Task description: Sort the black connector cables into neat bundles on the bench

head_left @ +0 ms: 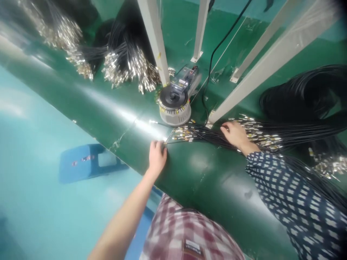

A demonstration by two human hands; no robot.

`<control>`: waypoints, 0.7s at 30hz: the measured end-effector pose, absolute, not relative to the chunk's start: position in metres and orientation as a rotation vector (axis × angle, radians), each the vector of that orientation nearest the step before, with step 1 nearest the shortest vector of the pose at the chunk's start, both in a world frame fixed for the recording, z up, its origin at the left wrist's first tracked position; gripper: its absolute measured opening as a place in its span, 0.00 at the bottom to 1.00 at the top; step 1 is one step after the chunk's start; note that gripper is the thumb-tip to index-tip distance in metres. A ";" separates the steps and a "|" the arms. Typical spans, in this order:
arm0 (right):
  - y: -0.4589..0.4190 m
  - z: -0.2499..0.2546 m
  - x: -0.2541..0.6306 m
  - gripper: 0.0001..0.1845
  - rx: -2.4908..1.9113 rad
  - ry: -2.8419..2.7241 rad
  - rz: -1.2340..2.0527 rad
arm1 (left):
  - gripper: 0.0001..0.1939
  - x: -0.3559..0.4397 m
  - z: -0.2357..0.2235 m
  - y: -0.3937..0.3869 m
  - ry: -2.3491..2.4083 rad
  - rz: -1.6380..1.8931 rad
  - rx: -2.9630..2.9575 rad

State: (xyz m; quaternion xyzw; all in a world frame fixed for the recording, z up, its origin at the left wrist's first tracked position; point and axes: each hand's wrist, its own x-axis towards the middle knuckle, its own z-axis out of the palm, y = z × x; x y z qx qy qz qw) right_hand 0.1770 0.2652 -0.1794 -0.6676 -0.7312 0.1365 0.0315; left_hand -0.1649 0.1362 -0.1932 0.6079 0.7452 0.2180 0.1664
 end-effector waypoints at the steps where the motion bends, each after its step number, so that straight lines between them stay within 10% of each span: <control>1: 0.265 -0.180 0.177 0.20 -2.055 -2.250 0.415 | 0.15 -0.166 -0.194 0.134 2.129 0.627 1.709; 21: 0.261 -0.171 0.175 0.19 -2.103 -2.288 0.592 | 0.14 -0.177 -0.192 0.124 2.126 0.675 1.584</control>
